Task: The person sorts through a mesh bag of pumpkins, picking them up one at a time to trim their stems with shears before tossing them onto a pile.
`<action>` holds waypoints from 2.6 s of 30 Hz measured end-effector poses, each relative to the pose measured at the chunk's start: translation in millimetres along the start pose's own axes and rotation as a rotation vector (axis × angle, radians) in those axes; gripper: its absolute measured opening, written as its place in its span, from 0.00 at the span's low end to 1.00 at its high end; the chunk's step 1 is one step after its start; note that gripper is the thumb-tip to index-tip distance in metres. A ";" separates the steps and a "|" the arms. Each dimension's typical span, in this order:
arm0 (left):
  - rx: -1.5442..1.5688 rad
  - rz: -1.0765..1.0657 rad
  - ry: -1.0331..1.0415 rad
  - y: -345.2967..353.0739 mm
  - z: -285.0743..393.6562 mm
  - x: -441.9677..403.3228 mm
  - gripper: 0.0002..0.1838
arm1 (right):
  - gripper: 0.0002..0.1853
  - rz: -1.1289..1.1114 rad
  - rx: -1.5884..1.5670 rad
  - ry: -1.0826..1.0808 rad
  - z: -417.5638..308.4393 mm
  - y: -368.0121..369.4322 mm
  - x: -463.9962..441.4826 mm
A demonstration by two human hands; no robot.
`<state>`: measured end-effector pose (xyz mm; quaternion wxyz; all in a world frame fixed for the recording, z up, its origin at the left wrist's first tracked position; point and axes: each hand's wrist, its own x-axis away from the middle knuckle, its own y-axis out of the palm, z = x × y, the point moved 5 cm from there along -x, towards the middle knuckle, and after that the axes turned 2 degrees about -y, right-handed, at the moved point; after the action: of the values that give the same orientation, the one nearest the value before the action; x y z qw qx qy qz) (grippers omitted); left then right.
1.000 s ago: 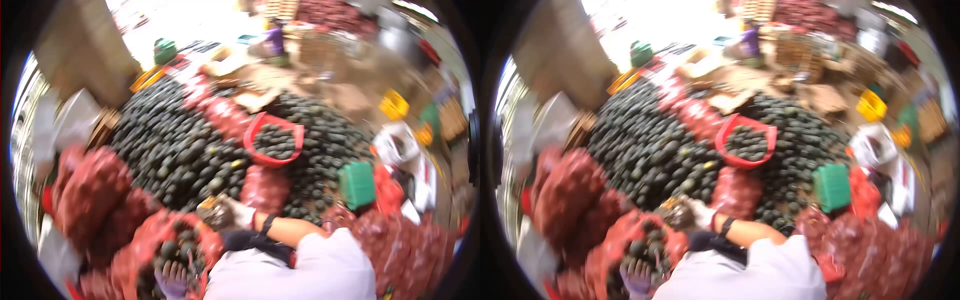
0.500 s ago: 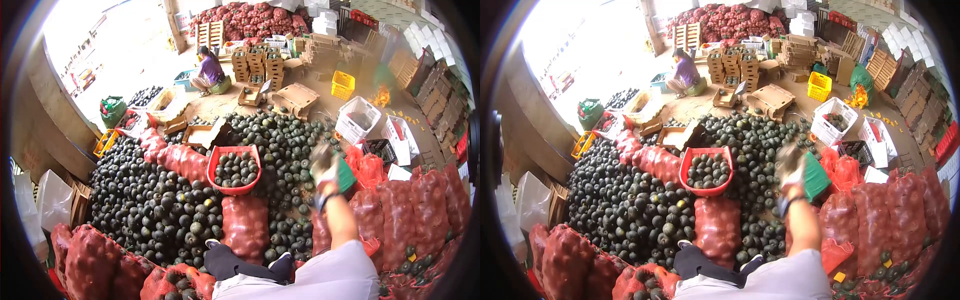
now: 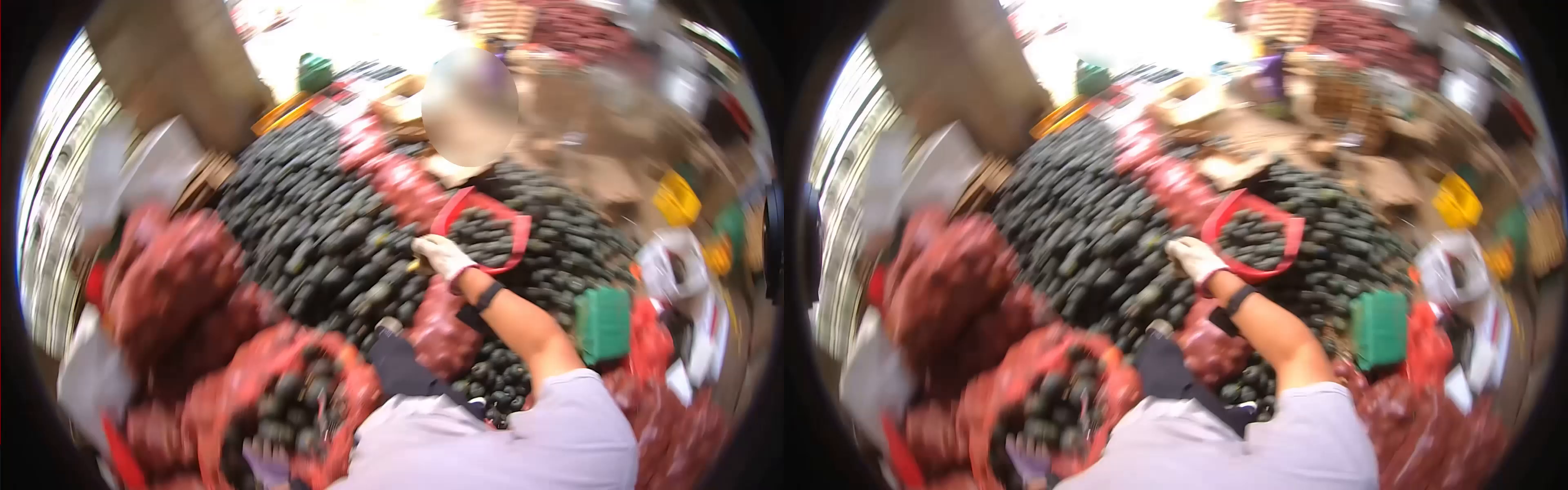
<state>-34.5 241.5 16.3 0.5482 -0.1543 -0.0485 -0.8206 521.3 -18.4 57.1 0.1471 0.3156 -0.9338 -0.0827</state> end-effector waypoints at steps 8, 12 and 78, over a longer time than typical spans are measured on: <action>-0.106 0.390 -0.577 -100.0 -114.7 120.9 0.19 | 0.20 -0.872 0.843 -0.131 159.2 265.0 93.4; 0.810 0.591 -0.152 -99.5 -153.6 153.3 0.31 | 0.23 -1.127 1.054 -0.481 182.6 317.2 149.3; 1.229 -0.011 -0.008 -1.2 3.7 100.8 0.47 | 0.28 -0.887 0.746 0.099 74.9 294.3 158.7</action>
<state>-70.3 153.7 50.8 0.5325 0.1872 -0.5153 -0.6449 210.4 120.5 94.6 0.0210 0.7104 -0.6703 0.2132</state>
